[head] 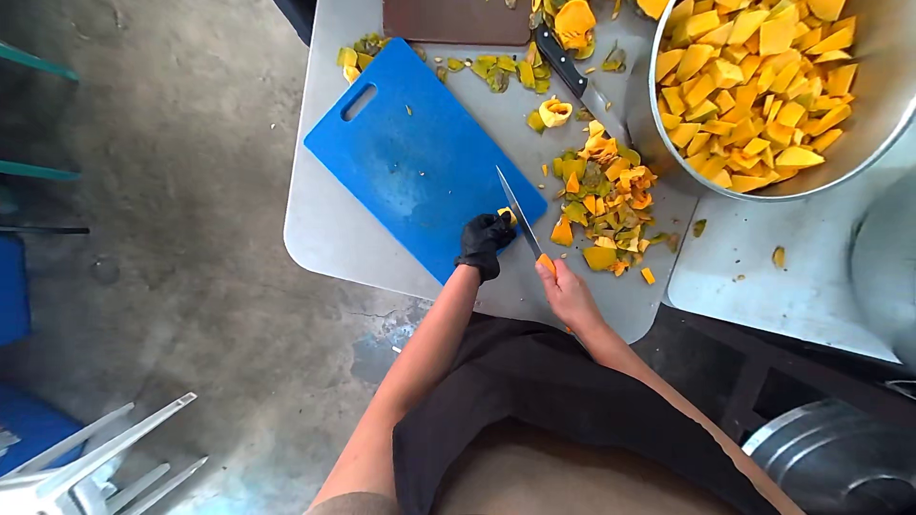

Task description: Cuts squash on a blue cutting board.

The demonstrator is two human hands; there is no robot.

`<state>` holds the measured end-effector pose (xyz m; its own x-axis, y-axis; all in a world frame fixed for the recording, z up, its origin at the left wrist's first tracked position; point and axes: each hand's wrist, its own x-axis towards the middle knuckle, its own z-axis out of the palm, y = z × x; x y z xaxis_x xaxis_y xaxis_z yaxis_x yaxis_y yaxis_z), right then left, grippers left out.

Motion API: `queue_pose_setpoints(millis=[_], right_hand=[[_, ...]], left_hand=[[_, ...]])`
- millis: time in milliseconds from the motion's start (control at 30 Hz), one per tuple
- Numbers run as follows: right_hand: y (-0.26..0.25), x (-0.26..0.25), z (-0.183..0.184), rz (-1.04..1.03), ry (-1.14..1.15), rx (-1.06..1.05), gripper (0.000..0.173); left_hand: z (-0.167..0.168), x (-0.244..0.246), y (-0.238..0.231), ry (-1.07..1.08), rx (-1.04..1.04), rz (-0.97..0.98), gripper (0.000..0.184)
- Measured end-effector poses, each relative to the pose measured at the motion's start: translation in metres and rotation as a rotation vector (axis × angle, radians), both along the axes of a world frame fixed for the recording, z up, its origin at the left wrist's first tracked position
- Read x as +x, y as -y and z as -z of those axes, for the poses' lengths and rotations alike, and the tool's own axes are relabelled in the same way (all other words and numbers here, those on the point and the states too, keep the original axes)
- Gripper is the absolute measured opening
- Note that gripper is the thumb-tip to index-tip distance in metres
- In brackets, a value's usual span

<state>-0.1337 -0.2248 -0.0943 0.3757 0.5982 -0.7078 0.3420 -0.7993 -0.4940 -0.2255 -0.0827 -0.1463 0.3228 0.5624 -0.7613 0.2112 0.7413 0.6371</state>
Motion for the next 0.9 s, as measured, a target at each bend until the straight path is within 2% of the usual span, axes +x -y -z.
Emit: queue_pose_setpoints(millis=[267, 467, 633, 900], right_hand=[[-0.013, 0.006, -0.005, -0.044, 0.014, -0.065, 0.048], [-0.017, 0.011, -0.008, -0.102, 0.030, -0.148, 0.052], [-0.017, 0.012, -0.002, -0.125, 0.067, -0.152, 0.051], [-0.029, 0.017, 0.013, -0.209, 0.084, -0.268, 0.053]], left_hand=[[0.009, 0.005, -0.006, 0.007, -0.023, 0.003, 0.028], [0.020, 0.002, -0.006, 0.072, -0.077, -0.095, 0.045], [0.017, 0.005, 0.000, 0.025, 0.030, -0.050, 0.027], [0.023, 0.006, 0.000, -0.003, 0.033, -0.082, 0.019]])
